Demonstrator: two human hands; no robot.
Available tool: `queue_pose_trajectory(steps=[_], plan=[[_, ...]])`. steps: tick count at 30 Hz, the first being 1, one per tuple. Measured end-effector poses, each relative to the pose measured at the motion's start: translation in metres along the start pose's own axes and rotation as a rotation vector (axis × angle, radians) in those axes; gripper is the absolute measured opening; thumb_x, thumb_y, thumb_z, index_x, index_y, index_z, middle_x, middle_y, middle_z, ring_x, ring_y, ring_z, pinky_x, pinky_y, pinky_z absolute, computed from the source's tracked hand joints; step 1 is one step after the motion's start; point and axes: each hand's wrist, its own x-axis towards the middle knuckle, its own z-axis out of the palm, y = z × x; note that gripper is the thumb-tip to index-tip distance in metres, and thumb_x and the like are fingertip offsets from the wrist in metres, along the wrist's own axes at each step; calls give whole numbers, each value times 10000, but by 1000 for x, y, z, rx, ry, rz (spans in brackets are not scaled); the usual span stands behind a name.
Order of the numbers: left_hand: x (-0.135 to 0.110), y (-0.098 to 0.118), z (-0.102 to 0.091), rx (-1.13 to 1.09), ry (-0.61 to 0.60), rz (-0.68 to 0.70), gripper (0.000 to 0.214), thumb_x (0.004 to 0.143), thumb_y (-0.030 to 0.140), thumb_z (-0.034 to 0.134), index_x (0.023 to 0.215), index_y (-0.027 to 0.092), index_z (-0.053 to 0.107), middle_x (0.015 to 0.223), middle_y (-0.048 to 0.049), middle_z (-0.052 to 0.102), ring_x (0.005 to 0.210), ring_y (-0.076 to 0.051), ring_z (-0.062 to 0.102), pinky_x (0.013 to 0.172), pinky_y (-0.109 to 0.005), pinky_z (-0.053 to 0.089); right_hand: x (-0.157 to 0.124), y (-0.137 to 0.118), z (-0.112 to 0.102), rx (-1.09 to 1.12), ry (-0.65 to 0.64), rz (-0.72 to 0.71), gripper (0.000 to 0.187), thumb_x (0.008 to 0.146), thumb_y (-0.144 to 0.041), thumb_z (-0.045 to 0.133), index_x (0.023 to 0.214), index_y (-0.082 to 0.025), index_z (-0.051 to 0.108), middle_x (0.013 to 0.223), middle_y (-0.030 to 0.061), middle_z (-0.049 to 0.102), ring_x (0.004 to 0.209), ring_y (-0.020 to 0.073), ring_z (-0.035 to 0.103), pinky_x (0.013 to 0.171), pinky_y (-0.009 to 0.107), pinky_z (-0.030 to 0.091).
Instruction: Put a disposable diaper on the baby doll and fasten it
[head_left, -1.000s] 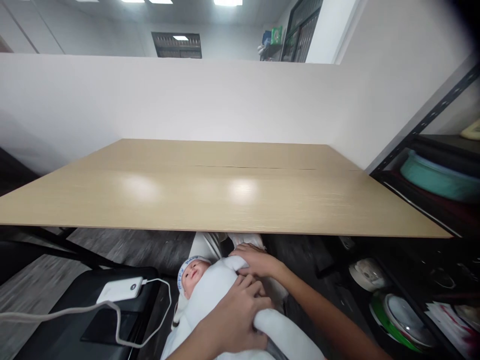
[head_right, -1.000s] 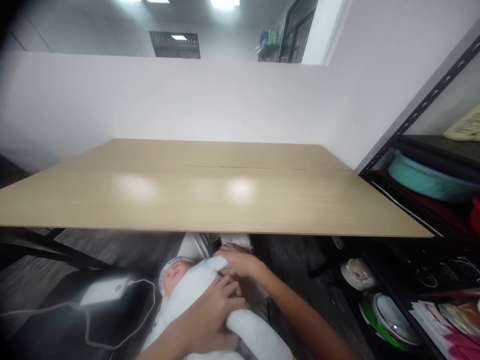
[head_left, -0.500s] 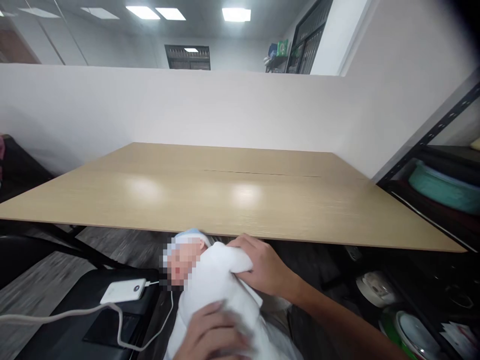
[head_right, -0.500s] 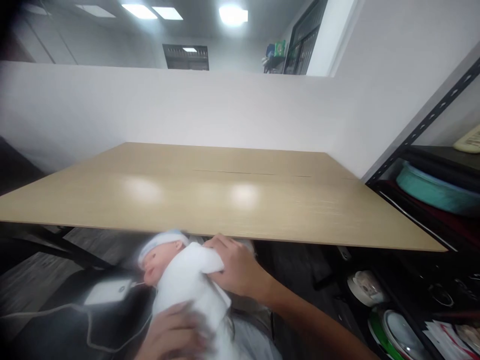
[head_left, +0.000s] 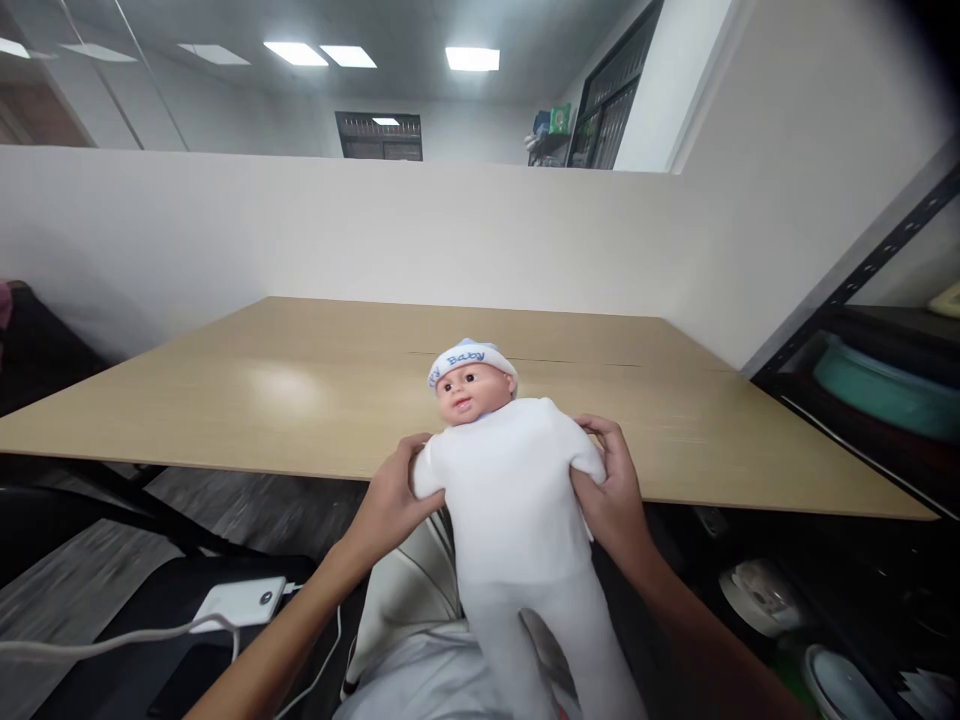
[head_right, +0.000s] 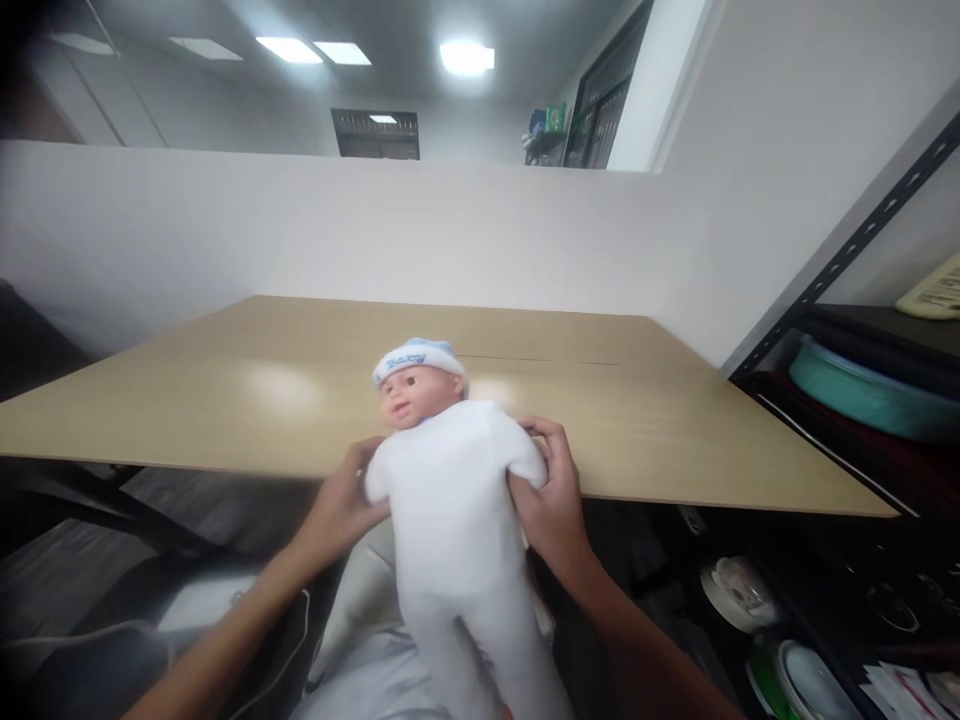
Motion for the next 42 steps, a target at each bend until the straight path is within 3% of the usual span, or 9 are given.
queue_pose_trajectory(steps=[4, 7, 10, 14, 20, 24, 29, 36, 42], plan=[[33, 1, -3, 33, -106, -46, 575, 863, 406, 715, 1362, 225, 494, 1295, -101, 701, 1125, -314, 697, 917, -404, 540, 25, 29, -17, -257, -29, -76, 347, 828, -235, 648, 1171, -251, 606, 1122, 63, 727, 976, 253, 704, 832, 366, 560], [52, -2, -6, 114, -182, -68, 558, 858, 409, 678, 1353, 205, 523, 1240, -114, 729, 1087, -339, 711, 879, -413, 537, 45, 53, -38, -531, -168, -203, 318, 855, -267, 686, 1170, -260, 640, 1147, 61, 720, 1033, 278, 700, 887, 399, 551], [67, -7, -4, 196, -237, -69, 531, 861, 395, 658, 1340, 194, 547, 1213, -124, 744, 1079, -352, 718, 852, -408, 527, 59, 74, -51, -685, -324, -227, 280, 905, -291, 656, 1183, -265, 641, 1142, 55, 720, 1042, 285, 703, 857, 402, 552], [78, -20, 2, 292, -269, -55, 543, 853, 381, 677, 1349, 198, 556, 1173, -117, 756, 1028, -345, 730, 824, -395, 518, 62, 98, -55, -723, -382, -194, 237, 944, -337, 632, 1167, -255, 621, 1123, 65, 719, 1026, 289, 697, 847, 414, 558], [77, -49, -6, 348, -241, 0, 562, 944, 614, 620, 1333, 215, 553, 1170, -109, 740, 1037, -331, 698, 862, -425, 520, 46, 130, -69, -690, -412, -126, 307, 1011, -455, 589, 1265, -283, 612, 1234, 82, 713, 1121, 305, 676, 941, 460, 563], [81, -70, -9, 385, -226, 19, 504, 971, 633, 598, 1291, 245, 600, 1169, -95, 725, 1058, -312, 672, 903, -430, 513, 43, 156, -76, -664, -451, -112, 372, 1021, -450, 586, 1374, -332, 584, 1325, 68, 693, 1202, 309, 654, 996, 482, 556], [112, -98, 3, 419, -223, 102, 450, 975, 614, 602, 1245, 259, 655, 1105, -88, 724, 1016, -308, 658, 885, -427, 510, 70, 188, -65, -665, -424, -148, 381, 1013, -449, 597, 1379, -344, 578, 1288, 78, 699, 1152, 329, 659, 945, 512, 560], [191, -137, 17, 423, -188, 125, 492, 978, 660, 559, 1216, 243, 663, 1077, -80, 731, 1001, -303, 654, 872, -412, 501, 143, 225, -28, -670, -439, -204, 337, 996, -410, 579, 1300, -266, 596, 1202, 90, 707, 1068, 315, 654, 922, 462, 523], [253, -158, 32, 404, -88, 85, 546, 956, 703, 557, 1225, 235, 647, 1142, -80, 733, 1047, -305, 662, 899, -399, 497, 206, 258, -1, -695, -401, -224, 367, 946, -379, 581, 1269, -211, 627, 1183, 100, 721, 1064, 314, 659, 945, 443, 505]])
